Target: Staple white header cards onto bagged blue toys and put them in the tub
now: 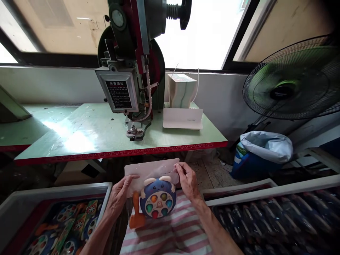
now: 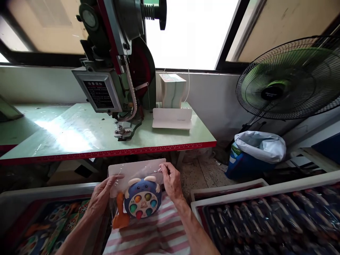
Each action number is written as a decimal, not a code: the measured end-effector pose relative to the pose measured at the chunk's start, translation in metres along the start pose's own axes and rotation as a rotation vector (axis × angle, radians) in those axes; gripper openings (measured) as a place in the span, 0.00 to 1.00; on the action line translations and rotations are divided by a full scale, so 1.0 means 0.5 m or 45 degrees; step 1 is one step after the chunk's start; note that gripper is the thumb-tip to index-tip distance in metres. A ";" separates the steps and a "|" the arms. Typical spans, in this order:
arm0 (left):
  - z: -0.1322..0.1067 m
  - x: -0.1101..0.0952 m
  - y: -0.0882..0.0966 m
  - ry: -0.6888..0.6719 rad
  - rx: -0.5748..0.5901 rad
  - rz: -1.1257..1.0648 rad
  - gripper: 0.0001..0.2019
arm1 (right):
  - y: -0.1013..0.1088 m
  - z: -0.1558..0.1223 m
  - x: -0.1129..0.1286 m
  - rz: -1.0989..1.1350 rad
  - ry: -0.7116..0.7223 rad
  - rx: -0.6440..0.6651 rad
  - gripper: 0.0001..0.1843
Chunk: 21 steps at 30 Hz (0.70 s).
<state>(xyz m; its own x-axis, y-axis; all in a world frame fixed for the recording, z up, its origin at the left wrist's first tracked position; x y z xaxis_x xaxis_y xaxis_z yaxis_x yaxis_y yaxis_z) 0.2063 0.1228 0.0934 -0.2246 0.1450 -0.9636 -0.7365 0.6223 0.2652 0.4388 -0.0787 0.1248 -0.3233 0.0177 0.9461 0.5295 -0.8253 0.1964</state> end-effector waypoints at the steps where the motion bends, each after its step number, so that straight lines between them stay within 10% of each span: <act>1: 0.008 0.000 0.004 -0.014 0.028 -0.026 0.22 | 0.003 0.006 0.000 -0.001 0.028 -0.002 0.18; 14: 0.053 -0.044 0.026 -0.054 0.166 -0.405 0.33 | -0.020 0.046 -0.053 0.147 -0.108 0.143 0.20; 17: 0.046 -0.008 0.025 0.053 -0.037 -0.564 0.44 | -0.008 0.043 -0.048 0.114 -0.094 0.074 0.20; 21: 0.031 0.046 0.011 0.229 -0.102 -0.622 0.28 | -0.007 0.042 -0.057 0.140 -0.136 0.065 0.19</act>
<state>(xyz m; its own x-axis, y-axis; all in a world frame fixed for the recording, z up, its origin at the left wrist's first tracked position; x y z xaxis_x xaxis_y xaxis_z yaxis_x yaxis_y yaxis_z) 0.2070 0.1418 0.0721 0.0563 -0.2861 -0.9566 -0.8278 0.5223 -0.2049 0.4625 -0.0647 0.1026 -0.1775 -0.0090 0.9841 0.5972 -0.7957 0.1005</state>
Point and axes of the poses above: each hand's wrist, its own z-axis towards the middle knuckle, its own y-axis out of the back of the hand, x = y × z, the point moved 9 cm from there along z, towards the middle knuckle, and after that the axes turned 4 degrees about z, right-handed, at the moved point
